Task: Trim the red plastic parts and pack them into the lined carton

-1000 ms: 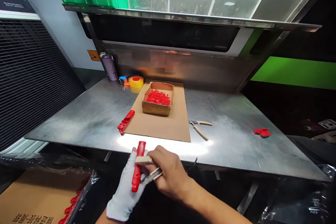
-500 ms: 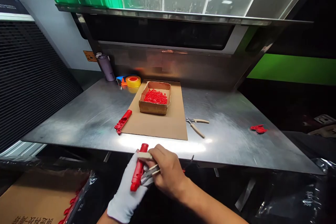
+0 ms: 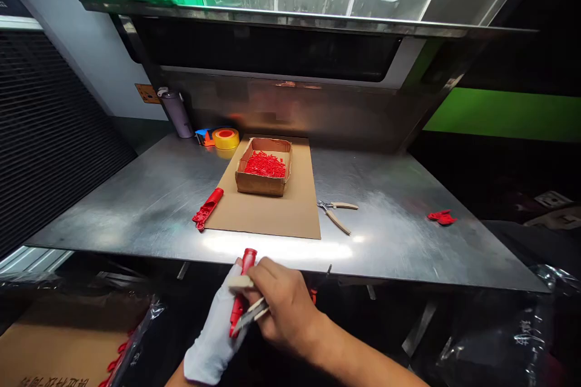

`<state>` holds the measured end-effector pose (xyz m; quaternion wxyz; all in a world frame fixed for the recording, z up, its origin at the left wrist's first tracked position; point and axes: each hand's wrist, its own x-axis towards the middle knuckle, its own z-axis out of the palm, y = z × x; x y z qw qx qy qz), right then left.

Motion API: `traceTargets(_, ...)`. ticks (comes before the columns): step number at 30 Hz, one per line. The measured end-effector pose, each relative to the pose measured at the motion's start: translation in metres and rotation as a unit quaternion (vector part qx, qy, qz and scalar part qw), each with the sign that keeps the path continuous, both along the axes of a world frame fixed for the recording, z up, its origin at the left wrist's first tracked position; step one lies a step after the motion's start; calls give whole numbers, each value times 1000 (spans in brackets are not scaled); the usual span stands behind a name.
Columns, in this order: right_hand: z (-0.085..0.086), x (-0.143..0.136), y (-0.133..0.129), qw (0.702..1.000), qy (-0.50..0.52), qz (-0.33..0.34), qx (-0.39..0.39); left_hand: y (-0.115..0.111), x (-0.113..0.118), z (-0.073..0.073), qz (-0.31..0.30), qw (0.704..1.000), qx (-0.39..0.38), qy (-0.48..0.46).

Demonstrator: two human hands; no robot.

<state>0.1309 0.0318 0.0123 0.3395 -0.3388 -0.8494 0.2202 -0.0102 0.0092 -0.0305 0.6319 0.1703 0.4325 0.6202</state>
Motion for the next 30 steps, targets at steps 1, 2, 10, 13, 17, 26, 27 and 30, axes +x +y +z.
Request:
traceTargets(1, -1, 0, 1, 1000, -1, 11, -2, 0, 1, 0, -4, 1000, -3, 0)
traceTargets(2, -1, 1, 1, 1000, 1, 19, -7, 0, 2, 1, -7, 1000, -7, 4)
traceTargets(10, -2, 1, 2, 999, 41, 22, -24, -2, 4, 8, -26, 999, -4, 23)
traceTargets(13, -3, 1, 3, 999, 39, 1, -23, -2, 4, 7, -32, 999, -5, 19)
traceTargets(17, -4, 0, 1, 999, 32, 15, -23, -3, 2, 6, -33, 999, -10, -10)
traceTargets(26, 12, 11, 26, 997, -16, -63, -50, 1, 9, 25, -163, 963, -28, -211)
traceTargets(27, 15, 16, 36, 993, -37, -96, -63, 1, 10, 29, -189, 948, -27, -254)
traceTargets(30, 17, 37, 70, 976, -91, -172, -95, 0, 7, 39, -218, 912, -20, -347)
